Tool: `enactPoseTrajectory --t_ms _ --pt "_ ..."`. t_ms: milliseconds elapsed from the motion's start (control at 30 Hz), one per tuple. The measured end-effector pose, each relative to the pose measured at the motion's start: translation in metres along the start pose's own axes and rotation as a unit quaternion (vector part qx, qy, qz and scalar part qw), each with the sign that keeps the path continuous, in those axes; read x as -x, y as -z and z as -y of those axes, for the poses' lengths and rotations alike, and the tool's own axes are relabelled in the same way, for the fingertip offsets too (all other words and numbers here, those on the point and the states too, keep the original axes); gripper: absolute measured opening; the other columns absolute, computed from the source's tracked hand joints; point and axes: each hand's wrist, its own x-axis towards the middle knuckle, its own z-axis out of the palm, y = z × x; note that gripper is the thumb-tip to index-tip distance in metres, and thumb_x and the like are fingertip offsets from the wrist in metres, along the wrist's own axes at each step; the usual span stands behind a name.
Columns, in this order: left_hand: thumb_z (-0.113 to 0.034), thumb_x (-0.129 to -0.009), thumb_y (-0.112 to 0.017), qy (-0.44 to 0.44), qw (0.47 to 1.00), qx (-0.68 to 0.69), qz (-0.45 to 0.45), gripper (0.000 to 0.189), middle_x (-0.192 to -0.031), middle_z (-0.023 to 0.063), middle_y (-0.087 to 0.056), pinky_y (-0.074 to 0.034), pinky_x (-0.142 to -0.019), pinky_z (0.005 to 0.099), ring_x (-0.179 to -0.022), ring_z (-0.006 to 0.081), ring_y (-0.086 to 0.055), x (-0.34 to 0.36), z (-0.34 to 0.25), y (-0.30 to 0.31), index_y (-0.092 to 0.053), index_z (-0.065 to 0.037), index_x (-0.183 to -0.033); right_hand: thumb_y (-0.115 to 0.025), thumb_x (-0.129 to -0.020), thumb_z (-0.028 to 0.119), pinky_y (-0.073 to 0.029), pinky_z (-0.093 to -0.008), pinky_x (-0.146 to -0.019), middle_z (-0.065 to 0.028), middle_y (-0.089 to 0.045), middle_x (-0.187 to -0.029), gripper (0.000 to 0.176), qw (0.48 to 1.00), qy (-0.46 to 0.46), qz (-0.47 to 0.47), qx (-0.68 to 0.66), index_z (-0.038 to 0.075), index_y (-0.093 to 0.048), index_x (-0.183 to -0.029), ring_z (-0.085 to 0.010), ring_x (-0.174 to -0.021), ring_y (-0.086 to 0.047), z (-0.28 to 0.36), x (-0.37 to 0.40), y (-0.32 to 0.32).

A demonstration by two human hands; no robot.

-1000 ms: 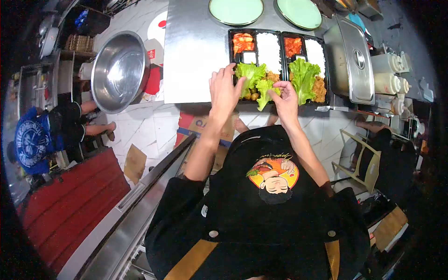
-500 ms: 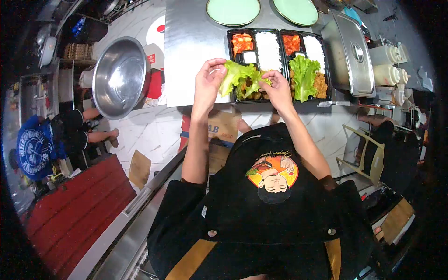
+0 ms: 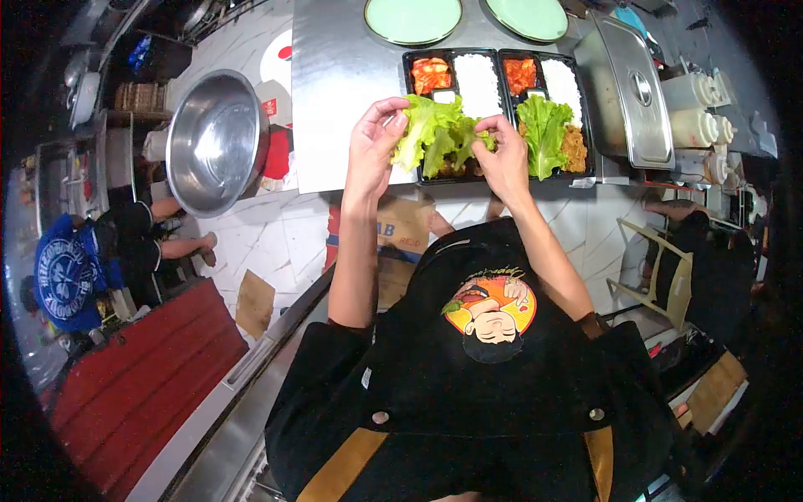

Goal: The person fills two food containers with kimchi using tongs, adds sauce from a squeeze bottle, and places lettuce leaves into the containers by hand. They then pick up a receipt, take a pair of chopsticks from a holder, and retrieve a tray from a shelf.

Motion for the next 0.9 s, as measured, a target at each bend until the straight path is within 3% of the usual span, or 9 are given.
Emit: enactPoseTrajectory --t_ms 167,233,267,367,533,567,667,733,900 --pt "-0.010 -0.092 -0.063 -0.001 1.000 -0.012 0.005 0.025 -0.105 0.0035 -0.059 -0.045 -0.086 0.0243 -0.095 0.0085 -0.055 0.003 -0.007 -0.004 -0.058 -0.002 -0.115 -0.065 -0.081 0.005 -0.046 -0.0262 -0.070 -0.0064 -0.063 -0.087 0.019 0.988 -0.010 0.029 -0.150 0.002 -0.058 -0.098 -0.0123 -0.077 -0.059 -0.012 -0.009 -0.009" --pt "-0.010 -0.092 -0.063 0.007 1.000 -0.022 0.008 0.025 -0.105 0.0035 -0.060 -0.045 -0.086 0.0245 -0.095 0.0084 -0.055 0.005 -0.006 -0.006 -0.058 -0.002 -0.115 -0.066 -0.082 0.008 -0.048 -0.0307 -0.078 -0.0124 -0.065 -0.094 0.023 0.993 0.015 0.080 0.091 0.002 -0.061 -0.103 -0.0223 -0.082 -0.062 -0.011 -0.013 -0.009" --pt "-0.011 -0.092 -0.063 0.005 1.000 -0.030 0.008 0.025 -0.105 0.0032 -0.060 -0.045 -0.086 0.0244 -0.094 0.0083 -0.055 0.005 -0.003 -0.006 -0.058 -0.002 -0.115 -0.065 -0.084 0.010 -0.047 -0.0349 -0.086 -0.0161 -0.065 -0.102 0.025 0.992 0.036 0.065 0.103 0.001 -0.063 -0.107 -0.0306 -0.093 -0.061 -0.017 -0.011 -0.011" --pt "-0.011 -0.092 -0.063 0.008 0.999 -0.044 0.012 0.022 -0.105 0.0023 -0.061 -0.044 -0.086 0.0241 -0.093 0.0079 -0.055 0.006 0.006 0.002 -0.059 -0.001 -0.112 -0.064 -0.085 0.012 -0.046 -0.0367 -0.089 -0.0161 -0.066 -0.102 0.025 0.980 0.133 -0.016 0.149 0.002 -0.065 -0.108 -0.0318 -0.098 -0.060 -0.013 0.001 0.004" --pt "-0.011 -0.093 -0.062 -0.024 0.988 -0.143 0.061 0.017 -0.098 -0.0014 -0.060 -0.044 -0.085 0.0244 -0.091 0.0067 -0.054 0.001 0.018 -0.006 -0.061 -0.003 -0.108 -0.062 -0.085 0.009 -0.046 -0.0371 -0.086 -0.0137 -0.067 -0.098 0.017 0.994 0.045 -0.020 0.099 0.002 -0.066 -0.100 -0.0294 -0.097 -0.061 -0.007 0.028 0.038" --pt "-0.008 -0.091 -0.061 -0.011 0.978 -0.196 0.066 0.015 -0.093 0.0017 -0.061 -0.044 -0.085 0.0262 -0.091 0.0126 -0.057 0.000 0.027 -0.007 -0.062 -0.003 -0.105 -0.063 -0.085 0.008 -0.047 -0.0362 -0.085 -0.0132 -0.067 -0.097 0.016 0.995 0.041 -0.024 0.091 0.003 -0.066 -0.099 -0.0286 -0.094 -0.062 -0.007 0.033 0.043" --pt "-0.011 -0.086 -0.064 -0.157 0.793 -0.586 0.056 0.017 -0.095 0.0114 -0.062 -0.043 -0.085 0.0368 -0.090 0.0281 -0.057 0.004 0.056 0.012 -0.067 -0.007 -0.103 -0.063 -0.086 0.008 -0.047 -0.0312 -0.081 -0.0095 -0.068 -0.095 0.015 0.996 0.013 -0.027 0.081 0.003 -0.067 -0.099 -0.0213 -0.087 -0.062 -0.012 0.052 0.059" --pt "-0.012 -0.086 -0.065 -0.162 0.781 -0.603 0.023 0.018 -0.093 0.0104 -0.062 -0.042 -0.085 0.0383 -0.090 0.0281 -0.056 0.016 0.056 0.007 -0.068 -0.008 -0.103 -0.063 -0.087 0.005 -0.046 -0.0247 -0.074 -0.0046 -0.068 -0.093 0.012 0.996 0.025 -0.037 0.081 0.002 -0.067 -0.098 -0.0101 -0.080 -0.059 -0.022 0.067 0.068" --pt "-0.020 -0.084 -0.070 -0.122 0.764 -0.632 -0.046 0.031 -0.093 0.0085 -0.065 -0.039 -0.085 0.0401 -0.088 0.0279 -0.055 0.021 0.057 -0.006 -0.064 -0.007 -0.112 -0.063 -0.087 0.006 -0.047 -0.0258 -0.073 -0.0057 -0.068 -0.092 0.013 0.999 -0.030 -0.023 0.035 0.001 -0.065 -0.100 -0.0098 -0.081 -0.059 -0.039 0.085 0.066"
